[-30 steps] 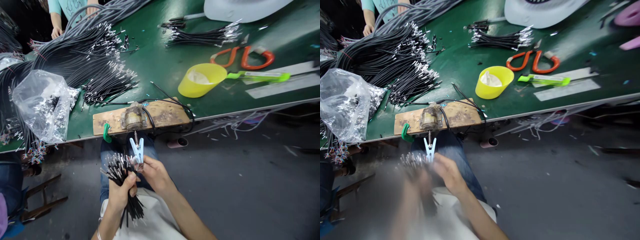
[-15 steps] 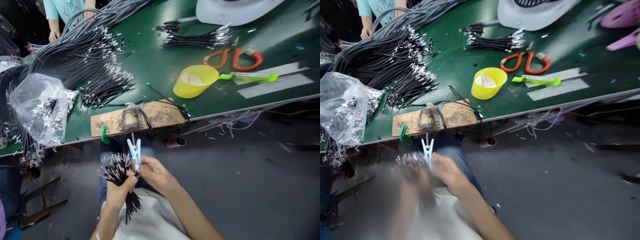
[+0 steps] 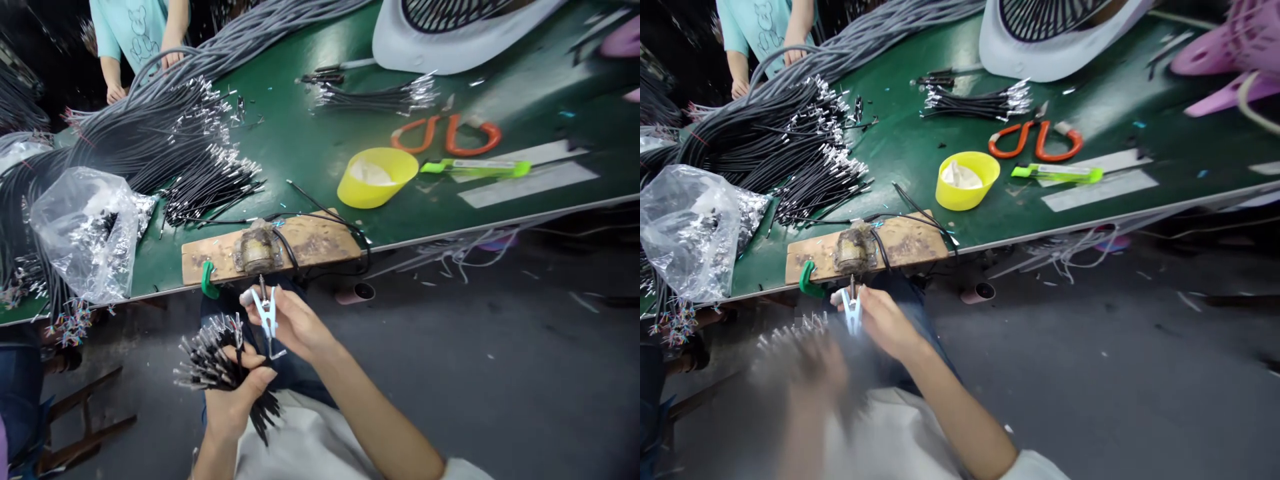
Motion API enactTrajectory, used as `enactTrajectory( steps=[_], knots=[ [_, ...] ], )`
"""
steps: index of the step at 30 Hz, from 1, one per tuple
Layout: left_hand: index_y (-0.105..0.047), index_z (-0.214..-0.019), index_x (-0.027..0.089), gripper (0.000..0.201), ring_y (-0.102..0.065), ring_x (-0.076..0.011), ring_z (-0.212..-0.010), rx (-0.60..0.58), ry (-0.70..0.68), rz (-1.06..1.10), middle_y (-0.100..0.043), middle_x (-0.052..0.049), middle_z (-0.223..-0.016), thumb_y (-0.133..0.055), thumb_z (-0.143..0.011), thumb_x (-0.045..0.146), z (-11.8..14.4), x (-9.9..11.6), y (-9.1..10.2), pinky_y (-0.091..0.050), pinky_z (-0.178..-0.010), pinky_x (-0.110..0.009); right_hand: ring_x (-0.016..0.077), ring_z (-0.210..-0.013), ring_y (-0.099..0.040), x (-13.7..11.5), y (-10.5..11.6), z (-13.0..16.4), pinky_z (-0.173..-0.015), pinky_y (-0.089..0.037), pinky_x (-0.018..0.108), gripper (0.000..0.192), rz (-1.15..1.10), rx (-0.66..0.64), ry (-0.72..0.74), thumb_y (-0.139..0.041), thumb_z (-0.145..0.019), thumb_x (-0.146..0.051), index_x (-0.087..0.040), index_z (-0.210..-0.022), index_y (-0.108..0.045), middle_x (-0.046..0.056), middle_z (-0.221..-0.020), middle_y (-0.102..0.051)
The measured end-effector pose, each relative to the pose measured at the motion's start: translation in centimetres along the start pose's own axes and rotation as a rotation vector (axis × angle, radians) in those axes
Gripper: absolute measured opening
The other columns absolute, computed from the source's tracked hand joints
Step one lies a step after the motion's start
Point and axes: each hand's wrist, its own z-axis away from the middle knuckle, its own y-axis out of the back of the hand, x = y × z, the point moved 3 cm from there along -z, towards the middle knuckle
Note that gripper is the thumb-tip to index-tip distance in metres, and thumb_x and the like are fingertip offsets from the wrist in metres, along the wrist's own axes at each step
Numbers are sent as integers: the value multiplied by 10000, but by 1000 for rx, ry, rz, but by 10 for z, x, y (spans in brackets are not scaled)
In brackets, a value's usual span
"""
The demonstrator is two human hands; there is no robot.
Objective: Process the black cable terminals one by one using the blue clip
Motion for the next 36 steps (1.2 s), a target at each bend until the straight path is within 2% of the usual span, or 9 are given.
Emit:
enactTrajectory(
  steps=[4,11,15,21,25,29,30,32,36],
  knots=[
    [-661,-616,180,128,-604,-190,-722,35,-23,12,-634,-8,-688,-770,-556,211,-4,7,-7,-468,-773,-329,90,-513,-458,6,-5,-3,-507,-383,215,373,-67,116,25,-757,-523,-503,-158,-599,-637,-5,-575,-562],
    [-562,-657,189,233,-612,-175,-693,47,12,74,-648,12,-648,-769,-550,195,-4,1,-11,-490,-745,-315,59,-426,-290,3,-1,-5,-404,-227,201,494,21,211,91,-772,-463,-529,-177,-470,-426,-72,-453,-368],
    [-545,-674,195,258,-621,-192,-723,42,37,89,-651,4,-644,-769,-547,194,-1,0,-8,-492,-776,-346,76,-452,-306,3,9,0,-432,-256,221,532,55,269,143,-662,-538,-652,-175,-459,-440,-57,-458,-363],
    [-666,-638,160,147,-603,-155,-655,-5,48,19,-634,-15,-646,-766,-578,250,6,-2,-1,-492,-685,-276,88,-476,-312,15,32,23,-464,-259,235,489,236,304,225,-617,-668,-577,-178,-466,-418,-51,-474,-361],
    [-696,-872,151,244,-467,-79,-393,-56,110,18,-590,17,-514,-694,-682,304,8,-8,0,-412,-426,-223,102,-501,-333,18,32,46,-481,-274,241,399,501,273,421,-573,-787,-388,-186,-493,-393,-49,-502,-342],
    [-707,-801,147,172,-497,-88,-428,-118,122,-5,-655,-19,-619,-675,-695,278,7,-8,1,-433,-450,-228,127,-592,-423,11,14,61,-543,-337,248,113,837,219,644,-600,-777,-206,-190,-670,-567,-19,-611,-460],
    [-707,-754,146,136,-534,-107,-477,-137,116,-12,-659,-22,-629,-686,-679,258,6,-8,0,-462,-504,-240,142,-640,-453,10,9,61,-577,-360,257,16,916,164,652,-618,-761,-198,-196,-750,-607,-3,-663,-500],
    [-701,-699,146,97,-592,-154,-602,-172,105,-23,-663,-25,-656,-707,-642,224,6,-6,0,-492,-616,-268,168,-722,-492,10,2,59,-634,-393,276,84,1004,27,611,-630,-753,-207,-204,-836,-641,24,-743,-543],
    [-670,-640,137,107,-567,-147,-574,-178,103,-36,-621,-9,-598,-712,-635,236,4,-9,0,-475,-590,-265,170,-726,-507,13,4,52,-643,-404,279,113,914,-76,523,-571,-796,-219,-186,-699,-618,30,-724,-541]
  ],
)
